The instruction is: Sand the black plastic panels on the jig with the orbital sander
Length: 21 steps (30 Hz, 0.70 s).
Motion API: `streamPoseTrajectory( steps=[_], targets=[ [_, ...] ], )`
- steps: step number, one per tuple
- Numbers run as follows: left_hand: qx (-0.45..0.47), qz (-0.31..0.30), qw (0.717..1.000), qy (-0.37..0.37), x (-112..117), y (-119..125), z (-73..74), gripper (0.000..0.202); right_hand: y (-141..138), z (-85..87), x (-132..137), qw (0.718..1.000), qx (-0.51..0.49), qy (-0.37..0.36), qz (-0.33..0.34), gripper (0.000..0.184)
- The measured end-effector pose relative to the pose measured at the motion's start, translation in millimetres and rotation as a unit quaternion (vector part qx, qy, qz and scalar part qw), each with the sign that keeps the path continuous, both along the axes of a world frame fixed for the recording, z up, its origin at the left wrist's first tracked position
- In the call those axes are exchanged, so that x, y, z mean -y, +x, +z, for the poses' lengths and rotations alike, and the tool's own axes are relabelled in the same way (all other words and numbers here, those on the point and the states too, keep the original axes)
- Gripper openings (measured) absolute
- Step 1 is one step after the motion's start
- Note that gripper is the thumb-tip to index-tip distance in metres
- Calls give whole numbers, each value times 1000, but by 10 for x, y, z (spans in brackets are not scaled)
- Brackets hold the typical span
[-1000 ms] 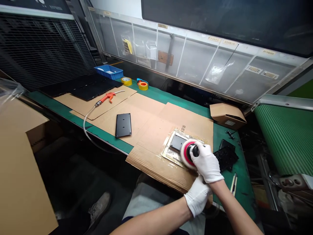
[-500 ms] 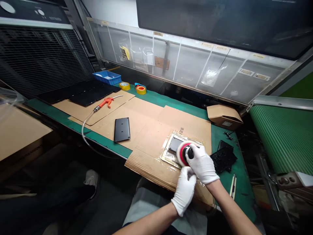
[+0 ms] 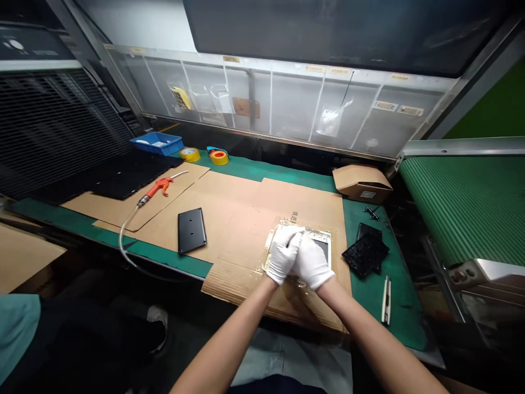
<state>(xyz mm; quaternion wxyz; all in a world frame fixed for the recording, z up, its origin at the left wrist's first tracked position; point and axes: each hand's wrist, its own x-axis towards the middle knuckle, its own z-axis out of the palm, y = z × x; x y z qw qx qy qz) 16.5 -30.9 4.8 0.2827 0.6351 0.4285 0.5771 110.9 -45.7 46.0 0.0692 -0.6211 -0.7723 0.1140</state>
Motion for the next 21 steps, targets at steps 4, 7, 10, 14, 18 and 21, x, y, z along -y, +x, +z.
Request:
streamPoseTrajectory(
  steps=[4, 7, 10, 14, 18, 21],
  targets=[
    [24, -48, 998, 17, 290, 670, -15, 26, 656, -139, 414, 987, 37, -24, -152, 40],
    [19, -72, 997, 0, 349, 886, 10, 28, 870, -146, 510, 983, 64, -45, -164, 41],
    [9, -37, 999, -15, 299, 603, -24, 30, 588, -102, 378, 990, 72, -43, -115, 37],
    [-1, 70, 997, -35, 235, -177, -81, 32, -231, -45, 84, 998, 48, -32, 21, 37],
    [-21, 130, 991, -25, 187, -494, -82, 33, -575, -24, -74, 996, 28, -34, 74, 42],
    [-35, 93, 995, -17, 175, -174, -77, 33, -227, -55, 8, 998, 36, -51, 19, 43]
  ],
)
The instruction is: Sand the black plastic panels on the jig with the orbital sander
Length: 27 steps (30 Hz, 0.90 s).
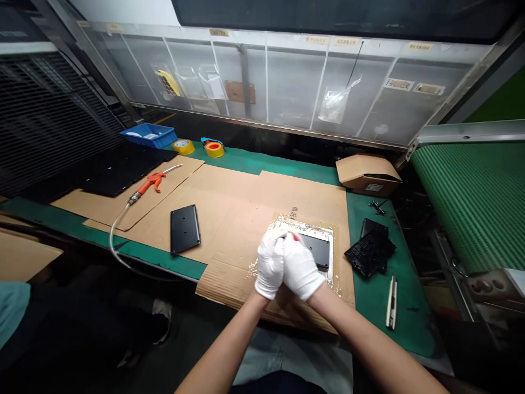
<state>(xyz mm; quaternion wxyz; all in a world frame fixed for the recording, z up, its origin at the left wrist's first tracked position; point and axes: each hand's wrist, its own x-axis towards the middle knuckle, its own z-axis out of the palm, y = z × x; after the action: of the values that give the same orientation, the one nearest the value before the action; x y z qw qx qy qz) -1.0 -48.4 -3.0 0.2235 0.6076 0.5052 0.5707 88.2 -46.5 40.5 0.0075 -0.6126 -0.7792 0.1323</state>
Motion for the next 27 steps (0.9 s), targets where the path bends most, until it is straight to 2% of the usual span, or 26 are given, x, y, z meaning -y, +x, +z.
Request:
streamPoseTrajectory(
  steps=[4, 7, 9, 11, 13, 16, 18, 19, 21, 25, 27],
  targets=[
    [12, -122, 992, 1, 131, 650, 59, 30, 710, -95, 333, 989, 6, 6, -149, 39],
    [12, -161, 987, -9, 214, 944, 101, 30, 1033, -180, 500, 982, -3, 16, -188, 40],
    [-5, -162, 987, -12, 128, 1068, 111, 29, 1154, -206, 450, 980, -23, 9, -196, 43],
    [-35, -171, 984, -22, -120, 1189, 117, 29, 1251, -189, 242, 977, -44, 4, -209, 49],
    [-74, -189, 978, -49, -488, 1314, 129, 31, 1338, -139, -88, 975, -56, 3, -217, 55],
    [-111, -199, 971, -79, -1032, 1447, 166, 30, 1422, -43, -606, 981, -55, -14, -186, 49],
    [-110, -200, 970, -79, -1223, 1473, 187, 29, 1438, 8, -799, 988, -50, -25, -146, 46],
    [-109, -203, 970, -78, -1239, 1467, 189, 28, 1436, 20, -816, 990, -50, -26, -130, 45],
    [-107, -206, 970, -74, -1110, 1426, 171, 27, 1413, 16, -685, 990, -61, -17, -127, 48],
    [-97, -174, 977, -69, -518, 1280, 92, 24, 1314, -63, -89, 972, -108, -26, -205, 56],
    [-92, -162, 979, -78, -353, 1209, 86, 25, 1263, -78, 69, 968, -119, -43, -218, 60]
  ],
)
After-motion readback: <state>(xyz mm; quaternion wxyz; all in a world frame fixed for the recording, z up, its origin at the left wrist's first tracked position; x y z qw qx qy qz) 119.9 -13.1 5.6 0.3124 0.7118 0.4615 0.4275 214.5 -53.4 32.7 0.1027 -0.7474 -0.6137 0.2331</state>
